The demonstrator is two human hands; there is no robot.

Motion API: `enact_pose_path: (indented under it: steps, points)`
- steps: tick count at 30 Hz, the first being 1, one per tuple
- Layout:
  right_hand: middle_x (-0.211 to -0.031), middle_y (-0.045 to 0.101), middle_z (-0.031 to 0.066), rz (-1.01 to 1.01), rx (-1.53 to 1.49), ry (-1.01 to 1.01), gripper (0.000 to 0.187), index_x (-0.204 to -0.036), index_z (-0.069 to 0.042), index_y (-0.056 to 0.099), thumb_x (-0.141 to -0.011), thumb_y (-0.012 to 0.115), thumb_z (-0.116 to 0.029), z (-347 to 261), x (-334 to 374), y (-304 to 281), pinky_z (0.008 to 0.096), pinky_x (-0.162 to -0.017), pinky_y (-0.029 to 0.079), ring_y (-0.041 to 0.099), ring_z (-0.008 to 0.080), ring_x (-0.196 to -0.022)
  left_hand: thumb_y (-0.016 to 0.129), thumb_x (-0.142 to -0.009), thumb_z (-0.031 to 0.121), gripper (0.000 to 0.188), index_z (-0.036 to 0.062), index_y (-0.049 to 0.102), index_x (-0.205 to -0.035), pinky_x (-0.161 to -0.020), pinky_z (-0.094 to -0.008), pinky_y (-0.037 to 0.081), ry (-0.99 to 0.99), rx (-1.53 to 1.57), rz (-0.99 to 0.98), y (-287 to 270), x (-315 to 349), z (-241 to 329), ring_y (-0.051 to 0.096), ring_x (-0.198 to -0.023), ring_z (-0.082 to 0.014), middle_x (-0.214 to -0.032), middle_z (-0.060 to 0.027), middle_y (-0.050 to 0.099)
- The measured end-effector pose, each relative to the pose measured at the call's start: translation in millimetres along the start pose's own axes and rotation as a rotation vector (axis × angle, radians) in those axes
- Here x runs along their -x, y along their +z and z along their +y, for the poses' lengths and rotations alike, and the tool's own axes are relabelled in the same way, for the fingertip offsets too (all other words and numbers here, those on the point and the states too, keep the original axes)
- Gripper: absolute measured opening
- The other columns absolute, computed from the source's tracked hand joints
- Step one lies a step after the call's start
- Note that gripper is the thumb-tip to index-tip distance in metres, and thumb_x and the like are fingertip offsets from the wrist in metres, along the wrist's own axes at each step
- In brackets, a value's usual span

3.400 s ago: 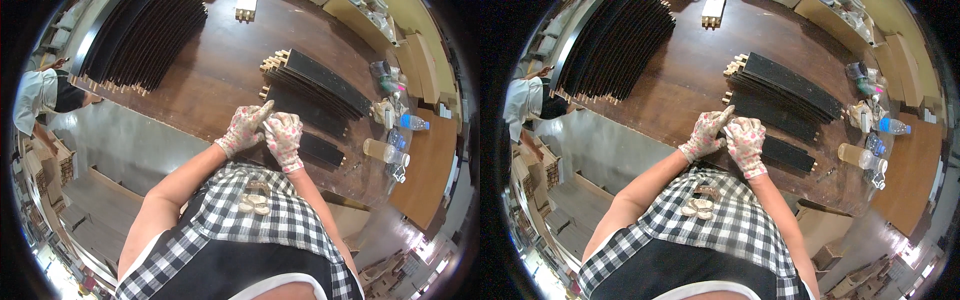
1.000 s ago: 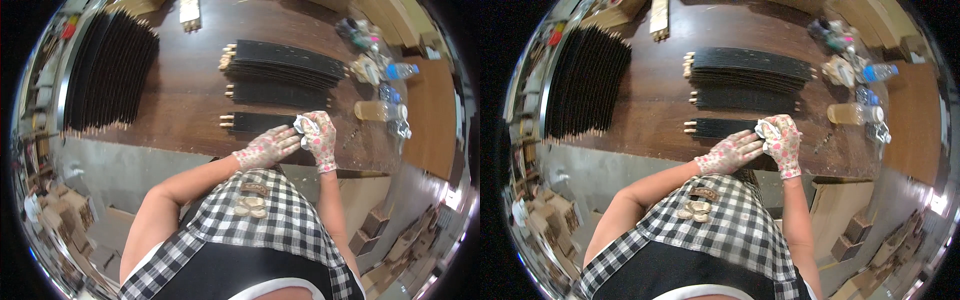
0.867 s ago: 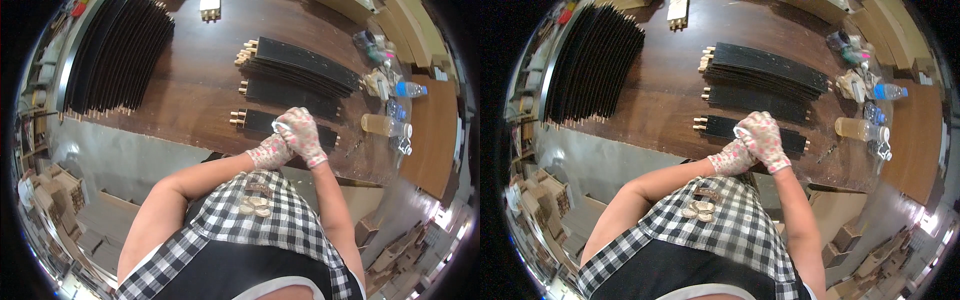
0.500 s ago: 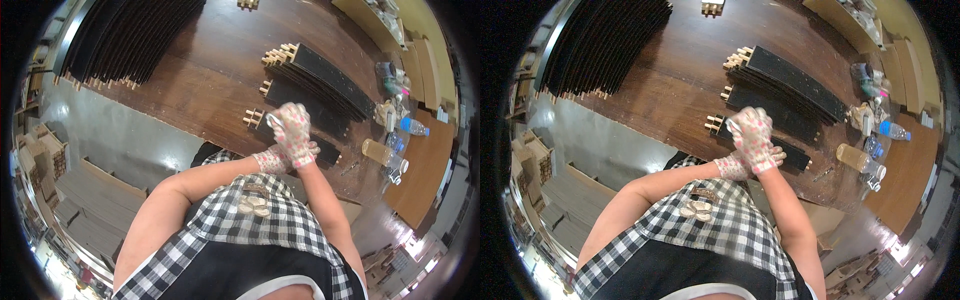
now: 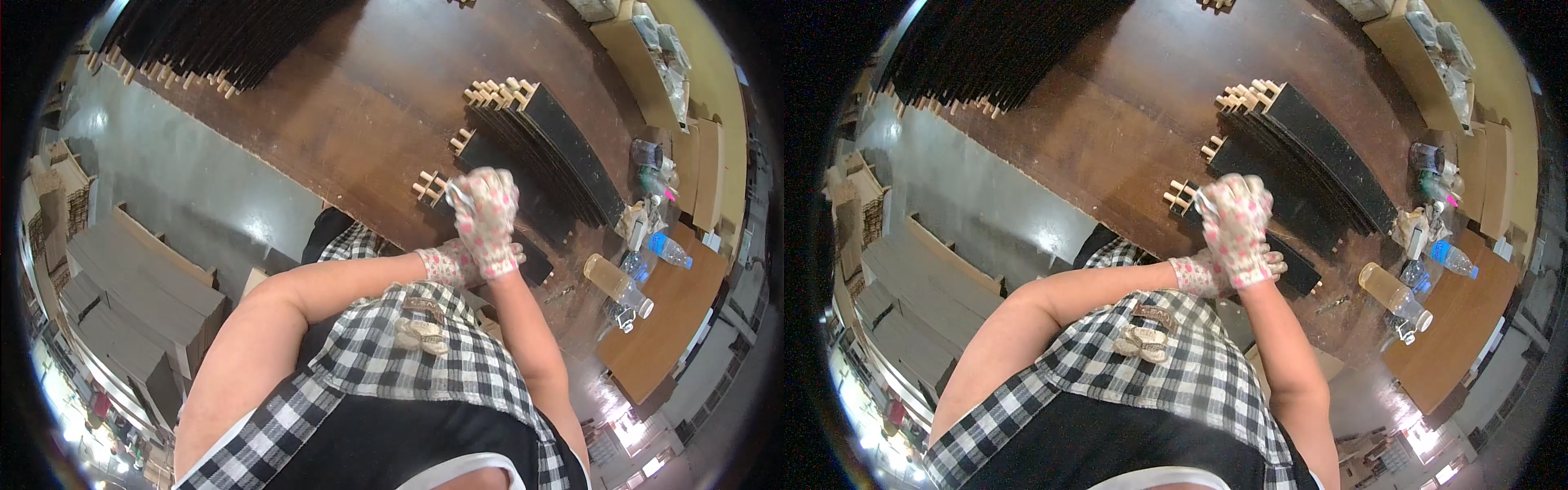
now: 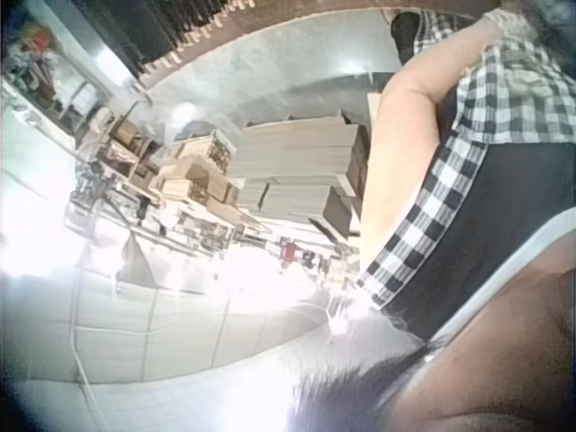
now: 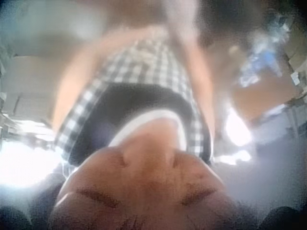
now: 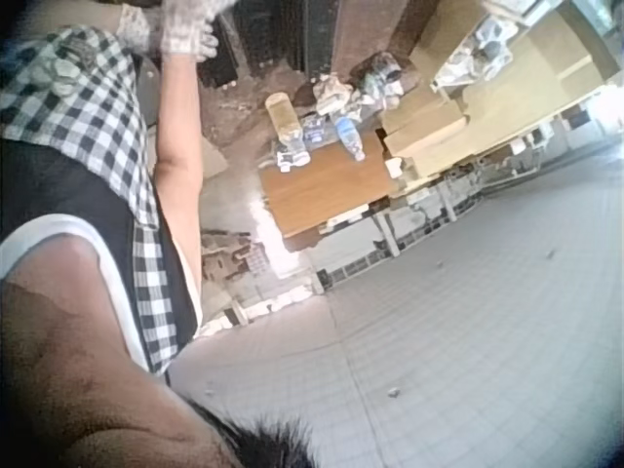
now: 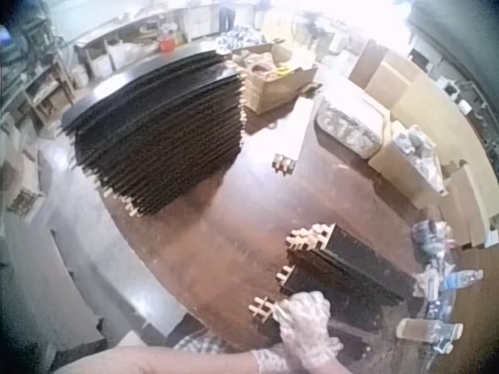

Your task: The person wipes individual black wooden planks using a white cloth, cleaning both sides and the edges before stacking them.

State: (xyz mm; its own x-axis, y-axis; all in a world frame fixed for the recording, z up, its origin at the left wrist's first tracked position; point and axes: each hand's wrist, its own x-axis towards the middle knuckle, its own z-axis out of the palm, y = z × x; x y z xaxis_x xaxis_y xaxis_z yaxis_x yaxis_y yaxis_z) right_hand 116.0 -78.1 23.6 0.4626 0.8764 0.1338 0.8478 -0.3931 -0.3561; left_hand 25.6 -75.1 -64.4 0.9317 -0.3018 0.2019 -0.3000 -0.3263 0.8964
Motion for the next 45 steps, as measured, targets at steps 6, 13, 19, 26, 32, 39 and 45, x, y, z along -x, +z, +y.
enact_pose_path:
  steps: [6, 13, 19, 26, 32, 39, 45]
  points:
    - [-0.089, 0.06, 0.0013, -0.1, -0.044, -0.135, 0.02, -0.081, -0.018, 0.067, -0.063, 0.077, -0.015, 32.8, 44.2, 3.4, 0.0434, -0.082, 0.041, 0.056, 0.0273, -0.093, 0.036, -0.099, 0.023, 0.052, 0.0139, 0.026, -0.15, -0.117, -0.0351, 0.022, -0.146, -0.18, -0.467, -24.6, -10.2, 7.5, 0.027, -0.141, -0.0239, -0.154, -0.0098, 0.027]
    - [-0.093, 0.06, 0.0007, -0.055, -0.003, -0.163, 0.026, -0.087, -0.019, 0.066, -0.063, 0.074, -0.014, 7.7, 6.6, 7.6, 0.0415, -0.08, 0.041, 0.055, 0.0248, -0.095, 0.043, -0.096, 0.02, 0.036, 0.0118, 0.052, -0.131, -0.103, -0.0336, 0.04, 0.017, 0.05, 0.315, -11.6, 3.9, 9.8, 0.053, -0.117, -0.0242, -0.126, -0.0117, 0.057]
    - [-0.093, 0.06, 0.0024, 0.01, -0.007, -0.151, 0.025, -0.085, -0.015, 0.066, -0.062, 0.076, -0.014, 18.2, 14.0, 12.2, 0.0411, -0.08, 0.042, 0.055, 0.0267, -0.094, 0.04, -0.096, 0.021, 0.054, 0.0135, 0.031, -0.148, -0.116, -0.035, 0.025, -0.205, -0.023, -0.366, -36.3, -0.8, 21.3, 0.032, -0.139, -0.0232, -0.153, -0.0075, 0.031]
    - [-0.091, 0.063, 0.0116, 0.213, -0.493, 0.152, 0.016, -0.088, -0.005, 0.065, -0.074, 0.07, -0.01, 6.9, 14.9, 1.8, 0.0383, -0.078, 0.049, 0.06, 0.0301, -0.084, 0.035, -0.099, 0.023, 0.047, 0.009, 0.034, -0.143, -0.118, -0.0366, 0.023, -0.116, -0.225, -0.232, -34.6, -21.5, 15.4, 0.029, -0.141, -0.0227, -0.151, -0.0126, 0.034]
    - [-0.085, 0.066, 0.0075, 0.841, -1.025, 0.877, 0.012, -0.099, -0.005, 0.061, -0.093, 0.061, -0.015, 61.0, 133.6, -113.4, 0.0247, -0.056, 0.053, 0.063, 0.0128, -0.068, 0.047, -0.085, 0.01, 0.05, 0.0077, 0.049, -0.135, -0.116, -0.0379, 0.026, 0.187, -0.581, -0.022, -40.4, -0.2, 1.0, 0.036, -0.138, -0.021, -0.148, -0.0078, 0.041]
    - [-0.095, 0.064, 0.0102, 0.96, 0.491, 0.71, 0.023, -0.101, -0.002, 0.065, -0.09, 0.062, -0.022, 135.1, 161.0, -221.4, 0.0371, -0.082, 0.049, 0.061, 0.0234, -0.091, 0.059, -0.078, 0.007, 0.045, 0.0076, 0.059, -0.123, -0.108, -0.0418, 0.038, 0.241, -0.688, 0.0, -67.0, 10.0, 12.5, 0.049, -0.128, -0.0248, -0.136, -0.0083, 0.053]
    - [-0.108, 0.059, 0.0153, 0.51, 0.822, 0.827, 0.049, -0.118, -0.008, 0.059, -0.081, 0.07, -0.039, 146.6, 165.4, -180.1, 0.0432, -0.084, 0.05, 0.061, 0.0319, -0.099, 0.061, -0.076, 0.005, 0.047, 0.0075, 0.059, -0.123, -0.106, -0.0427, 0.039, 0.226, -0.706, -0.001, -71.7, 11.4, 8.5, 0.049, -0.127, -0.0256, -0.136, -0.008, 0.053]
